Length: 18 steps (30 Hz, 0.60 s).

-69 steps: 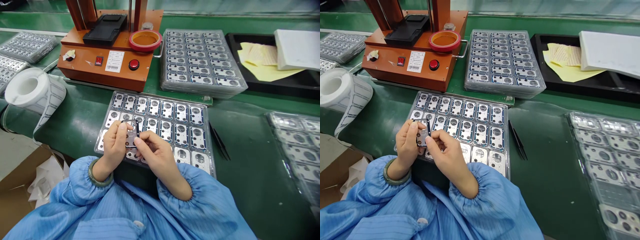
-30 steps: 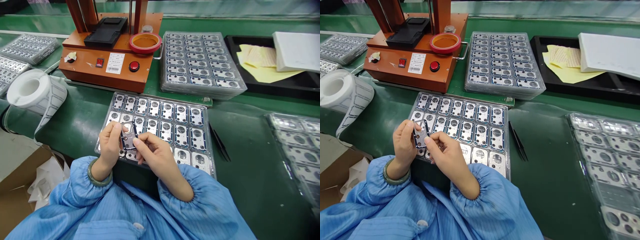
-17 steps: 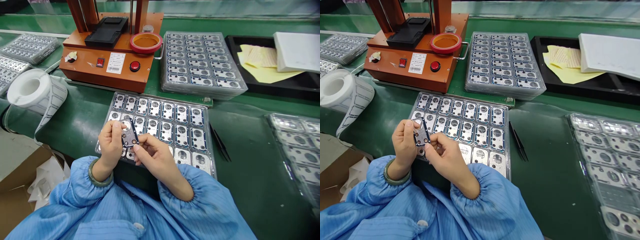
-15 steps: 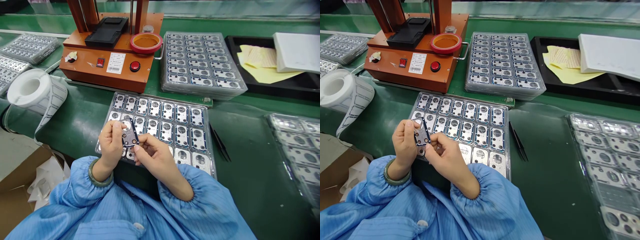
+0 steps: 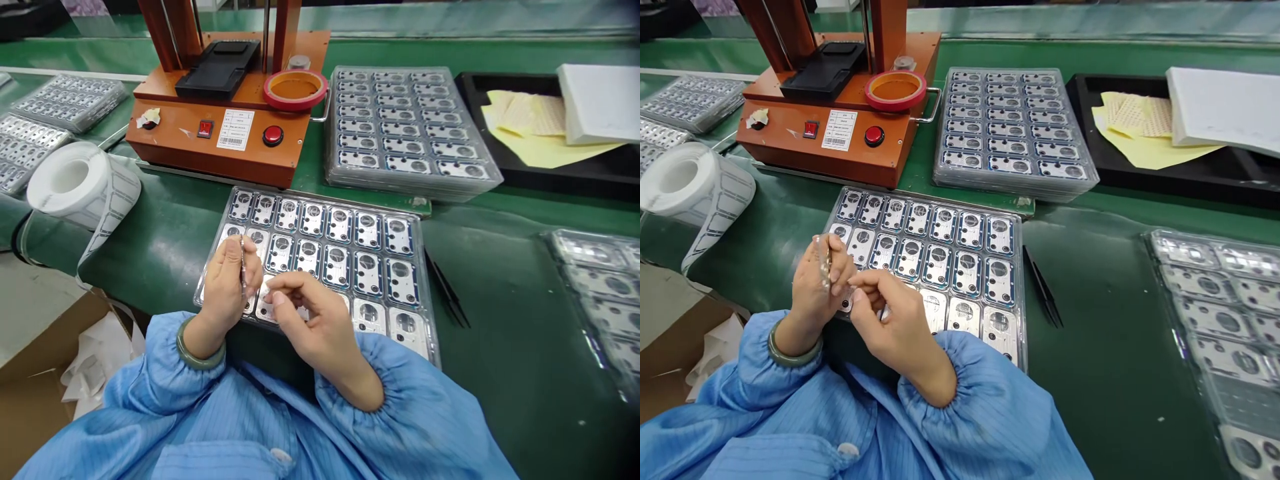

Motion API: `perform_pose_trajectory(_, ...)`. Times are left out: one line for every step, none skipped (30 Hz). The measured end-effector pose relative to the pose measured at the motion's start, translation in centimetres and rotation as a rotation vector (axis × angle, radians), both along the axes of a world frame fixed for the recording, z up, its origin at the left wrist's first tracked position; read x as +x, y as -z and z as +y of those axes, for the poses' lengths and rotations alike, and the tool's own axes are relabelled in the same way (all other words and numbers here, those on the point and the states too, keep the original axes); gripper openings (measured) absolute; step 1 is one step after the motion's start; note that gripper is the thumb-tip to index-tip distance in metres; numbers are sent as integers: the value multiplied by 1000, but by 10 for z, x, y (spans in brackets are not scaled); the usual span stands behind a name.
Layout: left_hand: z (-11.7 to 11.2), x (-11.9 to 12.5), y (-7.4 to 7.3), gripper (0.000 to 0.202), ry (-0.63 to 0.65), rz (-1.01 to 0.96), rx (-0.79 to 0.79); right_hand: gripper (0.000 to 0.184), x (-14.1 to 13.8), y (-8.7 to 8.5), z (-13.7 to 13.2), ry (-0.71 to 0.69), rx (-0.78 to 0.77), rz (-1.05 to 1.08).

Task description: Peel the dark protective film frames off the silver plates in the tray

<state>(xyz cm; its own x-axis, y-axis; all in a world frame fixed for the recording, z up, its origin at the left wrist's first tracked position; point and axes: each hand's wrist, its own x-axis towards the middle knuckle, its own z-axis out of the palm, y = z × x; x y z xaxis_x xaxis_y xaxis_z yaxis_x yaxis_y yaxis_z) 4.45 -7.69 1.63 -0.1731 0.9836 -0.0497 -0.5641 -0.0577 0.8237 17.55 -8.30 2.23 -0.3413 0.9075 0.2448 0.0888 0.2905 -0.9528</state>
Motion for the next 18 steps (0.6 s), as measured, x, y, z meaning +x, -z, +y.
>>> perform_pose_trajectory(0, -2, -3, 23, 122, -133, -13, 12, 1, 0, 0, 23, 14, 16)
perform_pose_trajectory(-1, -3, -6, 22, 227, -250, -26, 13, 1, 0, -1, 48, 20, 29)
perform_pose_trajectory(-1, -5, -9, 21, 308, -350, -39, 13, 2, 0, -1, 69, 22, 32)
perform_pose_trajectory(-2, -6, -10, 22, 358, -432, -54, 12, 3, 0, 0, 88, 23, 25)
perform_pose_trajectory(-3, -6, -11, 23, 382, -492, -66, 10, 4, 0, 0, 103, 26, 16)
perform_pose_trajectory(-3, -6, -12, 24, 387, -526, -79, 9, 4, 0, 0, 110, 29, 8)
perform_pose_trajectory(-3, -6, -12, 25, 386, -533, -89, 9, 5, 0, 0, 113, 34, 2)
perform_pose_trajectory(-3, -5, -11, 26, 379, -515, -91, 9, 5, 0, 0, 117, 38, -4)
perform_pose_trajectory(-2, -5, -11, 25, 366, -466, -85, 9, 5, 0, 0, 122, 43, -10)
perform_pose_trajectory(-2, -5, -11, 24, 344, -383, -76, 9, 5, 1, 0, 132, 47, -18)
perform_pose_trajectory(-1, -6, -11, 23, 303, -264, -70, 9, 5, 1, 0, 147, 54, -31)
perform_pose_trajectory(0, -8, -11, 23, 237, -106, -67, 9, 5, 0, 0, 168, 65, -46)
perform_pose_trajectory(1, -10, -12, 24, 145, 90, -71, 9, 5, 0, 0, 193, 84, -61)
perform_pose_trajectory(3, -13, -12, 26, 38, 317, -82, 8, 5, -1, 0, 220, 109, -75)
perform_pose_trajectory(5, -16, -12, 27, -68, 557, -94, 8, 5, -2, 0, 244, 138, -88)
perform_pose_trajectory(7, -19, -12, 26, -155, 788, -103, 9, 5, -2, 0, 260, 165, -100)
perform_pose_trajectory(10, -22, -11, 24, -210, 994, -109, 9, 5, -3, 0, 267, 188, -108)
perform_pose_trajectory(13, -24, -9, 22, -229, 1160, -113, 9, 5, -4, 0, 265, 202, -114)
